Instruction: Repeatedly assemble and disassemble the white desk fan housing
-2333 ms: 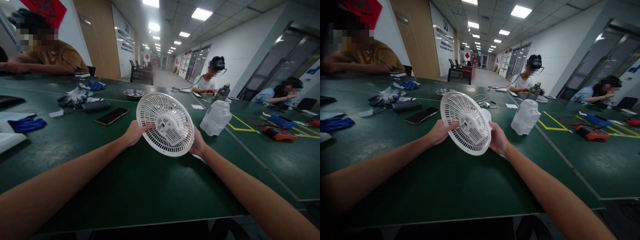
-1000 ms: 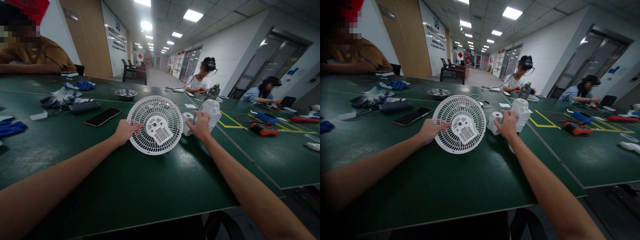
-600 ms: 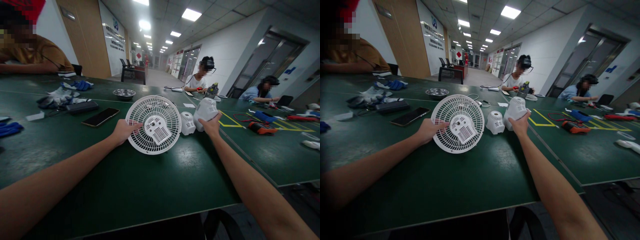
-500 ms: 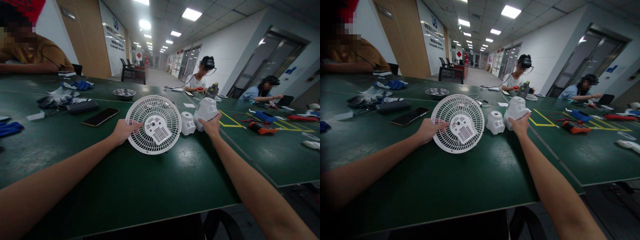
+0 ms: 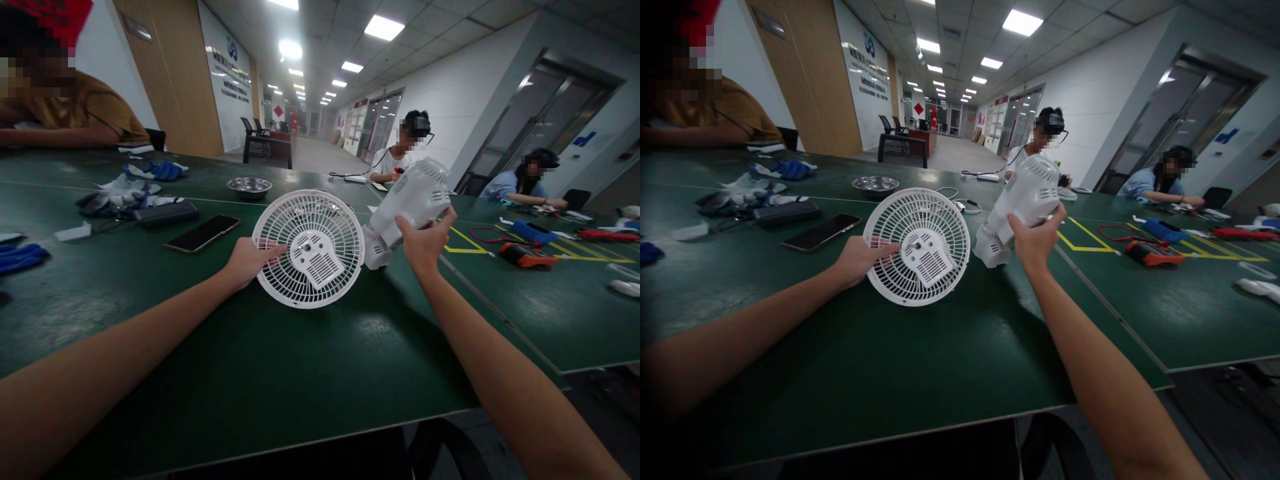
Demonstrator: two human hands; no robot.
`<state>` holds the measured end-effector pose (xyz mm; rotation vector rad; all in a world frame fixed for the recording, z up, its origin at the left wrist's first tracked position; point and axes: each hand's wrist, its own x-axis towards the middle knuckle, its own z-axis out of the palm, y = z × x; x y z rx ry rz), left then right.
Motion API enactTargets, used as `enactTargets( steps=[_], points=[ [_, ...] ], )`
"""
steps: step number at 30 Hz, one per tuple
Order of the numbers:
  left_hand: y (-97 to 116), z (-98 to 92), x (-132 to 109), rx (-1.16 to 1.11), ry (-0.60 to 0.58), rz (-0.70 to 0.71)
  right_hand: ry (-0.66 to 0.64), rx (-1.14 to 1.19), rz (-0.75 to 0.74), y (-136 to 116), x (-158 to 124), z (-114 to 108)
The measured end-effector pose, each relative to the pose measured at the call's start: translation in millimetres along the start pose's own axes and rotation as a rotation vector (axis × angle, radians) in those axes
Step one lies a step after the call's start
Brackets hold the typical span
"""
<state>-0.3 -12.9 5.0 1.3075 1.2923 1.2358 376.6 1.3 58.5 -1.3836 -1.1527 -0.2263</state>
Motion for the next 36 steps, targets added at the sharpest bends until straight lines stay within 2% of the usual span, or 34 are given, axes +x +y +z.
enactTargets(
  steps=[5, 8, 13, 17, 23, 31, 36],
  points=[
    [5, 2.1, -5, -0.009, -0.007, 0.019, -0.199, -0.118, 0.000, -1, -21, 13],
    [5, 3.5, -6, -0.013, -0.004, 0.016, -0.223, -0.104, 0.009, 2, -24, 16],
    [2, 2.8, -5, -0.006, -0.004, 0.026, -0.125, -0.088, 0.051, 14, -5, 8],
    [2, 1.0, -4, -0.014, -0.016, 0.026, -0.007, -0.122, 0.104, 43, 22, -5],
    [1, -0.5, -2, -0.031, -0.009, 0.005, -0.035, -0.095, 0.135, 86, 40, -18],
    [1, -0.4, -2, -0.034, -0.011, -0.001, 0.070, 0.015, 0.017, 97, 52, -15],
    [1, 0.6, -1, -0.018, 0.001, 0.004, 0.059, 0.131, -0.005, 96, 53, -12]
  ],
)
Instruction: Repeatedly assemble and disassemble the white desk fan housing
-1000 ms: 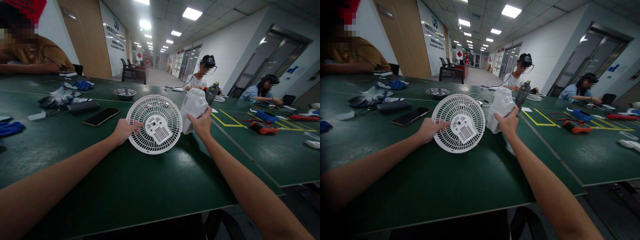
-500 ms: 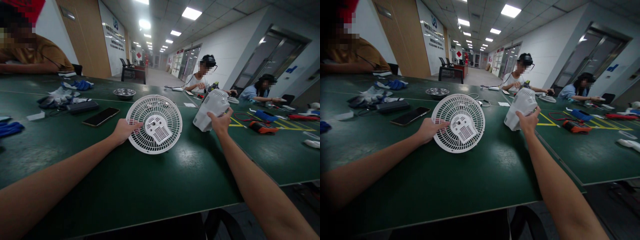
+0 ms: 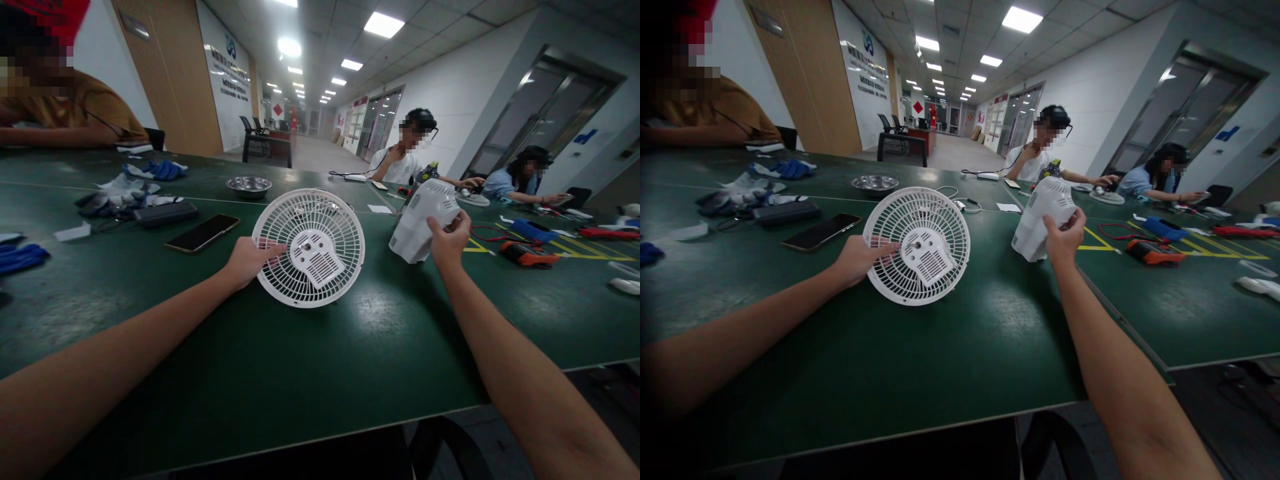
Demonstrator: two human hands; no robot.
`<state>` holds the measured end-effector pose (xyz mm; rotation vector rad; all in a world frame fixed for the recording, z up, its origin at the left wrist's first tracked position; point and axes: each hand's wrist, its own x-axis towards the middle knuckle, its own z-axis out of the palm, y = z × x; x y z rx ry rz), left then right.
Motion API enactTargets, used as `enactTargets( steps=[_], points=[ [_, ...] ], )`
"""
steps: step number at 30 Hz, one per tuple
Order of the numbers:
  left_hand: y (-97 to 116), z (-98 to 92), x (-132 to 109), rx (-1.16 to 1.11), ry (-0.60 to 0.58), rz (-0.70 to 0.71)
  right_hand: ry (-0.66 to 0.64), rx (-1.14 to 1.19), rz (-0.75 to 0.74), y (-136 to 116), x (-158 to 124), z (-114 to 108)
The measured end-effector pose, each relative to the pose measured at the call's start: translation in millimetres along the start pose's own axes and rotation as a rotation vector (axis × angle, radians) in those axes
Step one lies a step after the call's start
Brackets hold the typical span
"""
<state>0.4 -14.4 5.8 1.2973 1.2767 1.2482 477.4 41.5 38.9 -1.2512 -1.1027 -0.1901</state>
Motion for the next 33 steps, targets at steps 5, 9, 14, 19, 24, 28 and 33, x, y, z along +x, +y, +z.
enactTargets(
  steps=[5, 9, 14, 19, 24, 28, 33],
  points=[
    [2.6, 1.0, -2.6, -0.016, 0.000, 0.008, -0.025, -0.045, -0.049, -7.5, -5.2, -2.4],
    [3.2, 0.4, -3.4, 0.001, -0.005, 0.009, -0.031, -0.041, -0.042, -4.7, -4.2, -3.2],
    [3.3, -0.1, -4.2, 0.021, -0.004, 0.020, -0.037, -0.008, 0.008, 0.3, -3.2, -2.5],
    [-0.7, -1.6, -0.7, 0.015, -0.014, 0.028, -0.033, -0.046, -0.010, -4.7, -5.5, -2.4],
    [-3.4, -2.7, 1.8, 0.014, -0.021, 0.027, -0.020, -0.095, -0.040, -7.4, -5.8, -4.2],
    [-1.8, -1.9, -0.1, 0.008, -0.027, 0.034, -0.008, -0.093, -0.058, -6.3, -5.5, -4.0],
    [-5.4, -1.5, 3.0, -0.011, -0.005, 0.022, 0.032, 0.065, -0.010, 0.5, -3.1, 2.9]
  ],
)
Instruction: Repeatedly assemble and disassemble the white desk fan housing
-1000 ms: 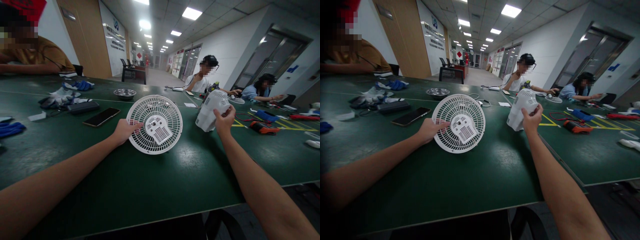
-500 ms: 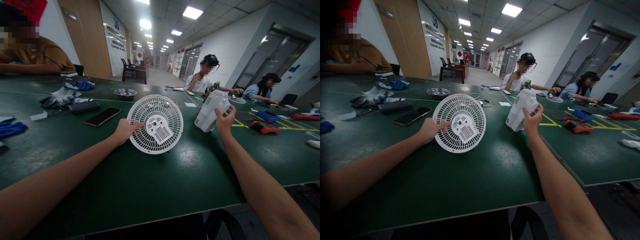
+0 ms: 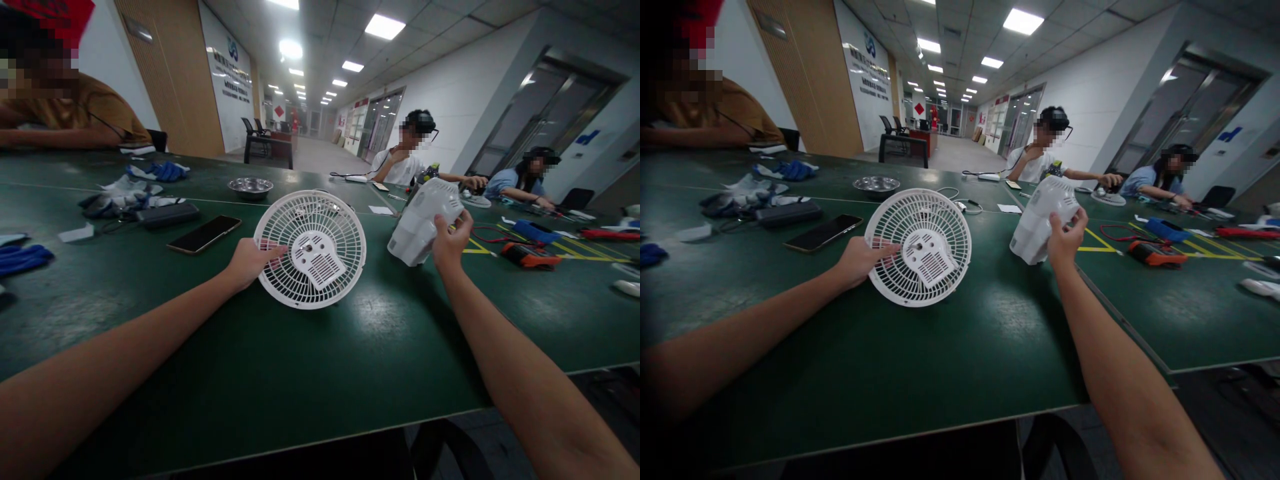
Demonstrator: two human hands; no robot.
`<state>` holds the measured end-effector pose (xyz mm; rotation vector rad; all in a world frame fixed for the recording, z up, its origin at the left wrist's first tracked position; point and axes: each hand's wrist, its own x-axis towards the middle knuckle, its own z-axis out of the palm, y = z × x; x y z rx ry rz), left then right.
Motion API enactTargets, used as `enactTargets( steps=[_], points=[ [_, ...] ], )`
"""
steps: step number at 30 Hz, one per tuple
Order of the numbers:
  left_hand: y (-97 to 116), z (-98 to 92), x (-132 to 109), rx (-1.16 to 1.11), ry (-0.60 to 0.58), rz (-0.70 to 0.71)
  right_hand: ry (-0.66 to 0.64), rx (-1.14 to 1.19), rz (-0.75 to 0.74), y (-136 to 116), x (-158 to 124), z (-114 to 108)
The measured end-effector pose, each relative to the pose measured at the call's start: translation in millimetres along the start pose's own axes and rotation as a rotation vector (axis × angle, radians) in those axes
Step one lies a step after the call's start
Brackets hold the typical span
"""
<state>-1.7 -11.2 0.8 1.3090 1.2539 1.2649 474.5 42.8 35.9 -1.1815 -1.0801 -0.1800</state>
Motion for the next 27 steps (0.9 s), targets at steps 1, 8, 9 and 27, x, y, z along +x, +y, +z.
enactTargets(
  steps=[1, 8, 9, 27],
  points=[
    [-1, -0.2, 1, 0.000, 0.000, 0.000, 0.014, 0.019, 0.008, 1, 0, 1],
    [3, -0.5, -3, 0.016, -0.009, 0.006, 0.067, -0.058, -0.241, -23, -3, -4],
    [5, -0.3, -4, 0.019, -0.011, 0.005, 0.073, -0.089, -0.302, -31, -6, -5],
    [9, 2.6, -7, 0.016, 0.001, 0.053, -0.790, -0.317, 0.103, -75, -102, 47]
  ],
)
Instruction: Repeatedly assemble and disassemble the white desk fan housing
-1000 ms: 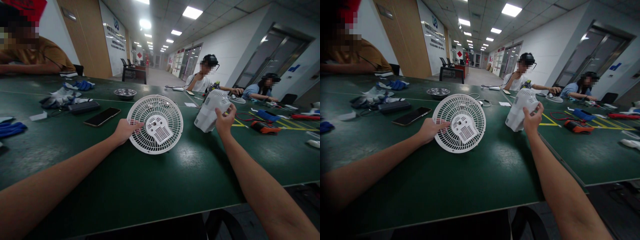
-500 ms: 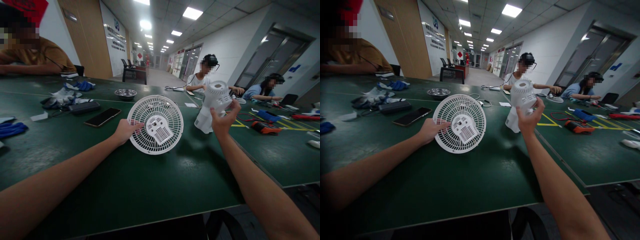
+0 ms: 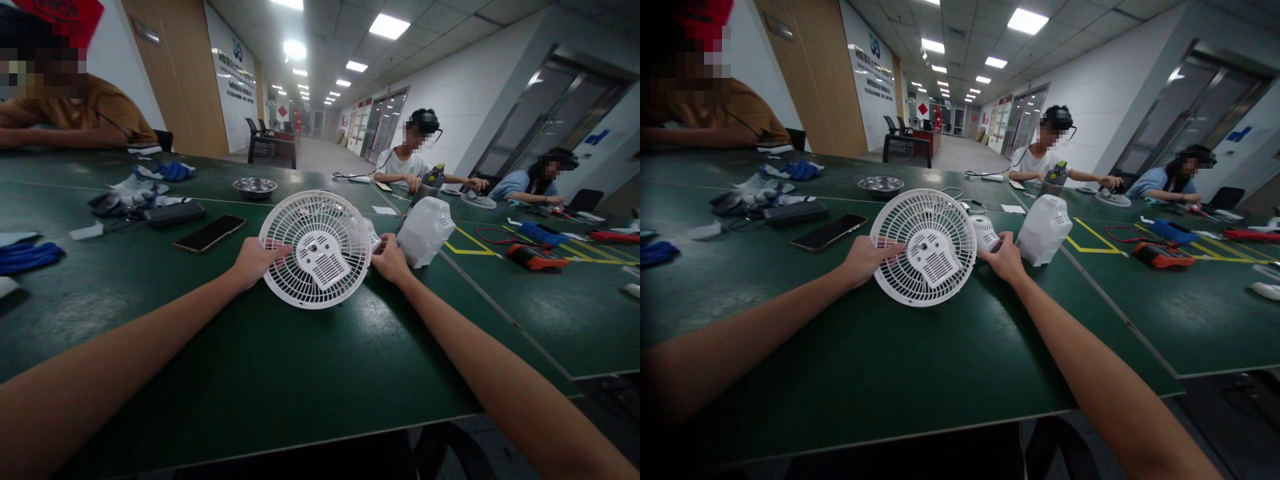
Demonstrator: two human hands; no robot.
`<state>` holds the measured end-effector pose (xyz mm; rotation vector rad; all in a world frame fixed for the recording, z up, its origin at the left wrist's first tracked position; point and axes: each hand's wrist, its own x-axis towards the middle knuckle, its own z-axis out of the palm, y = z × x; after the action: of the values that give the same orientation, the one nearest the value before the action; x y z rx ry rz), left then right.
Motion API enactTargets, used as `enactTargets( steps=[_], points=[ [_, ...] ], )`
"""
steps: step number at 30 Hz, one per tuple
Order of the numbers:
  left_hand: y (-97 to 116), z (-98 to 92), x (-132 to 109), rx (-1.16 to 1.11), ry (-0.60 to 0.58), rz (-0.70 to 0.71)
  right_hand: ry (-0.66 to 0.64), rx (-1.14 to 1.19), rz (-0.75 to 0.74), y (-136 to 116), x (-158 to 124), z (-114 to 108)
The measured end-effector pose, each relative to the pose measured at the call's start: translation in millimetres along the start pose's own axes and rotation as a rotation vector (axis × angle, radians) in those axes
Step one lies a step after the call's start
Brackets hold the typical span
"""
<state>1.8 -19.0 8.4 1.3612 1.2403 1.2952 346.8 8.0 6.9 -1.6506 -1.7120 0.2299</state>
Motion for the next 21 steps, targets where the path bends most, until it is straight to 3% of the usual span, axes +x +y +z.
enactTargets(
  steps=[4, 7, 10, 13, 18, 21],
  points=[
    [1, 1.9, -1, 0.007, 0.021, -0.001, -0.037, -0.086, -0.040, 0, -2, 2],
    [-1, 1.0, 0, 0.006, 0.004, 0.007, 0.094, -0.108, -0.160, -11, -5, -3],
    [-3, 0.0, 1, 0.003, 0.004, 0.021, 0.149, 0.071, -0.289, -26, -10, -11],
    [-4, 0.0, 1, 0.029, 0.033, 0.036, -0.117, 0.462, -0.203, -42, -19, -10],
    [-3, 0.1, 0, 0.078, 0.163, 0.159, -0.708, 1.004, 0.196, -70, -46, 8],
    [4, 0.3, -5, 0.130, 0.223, 0.257, -0.802, 1.127, 0.253, -83, -57, 14]
  ],
)
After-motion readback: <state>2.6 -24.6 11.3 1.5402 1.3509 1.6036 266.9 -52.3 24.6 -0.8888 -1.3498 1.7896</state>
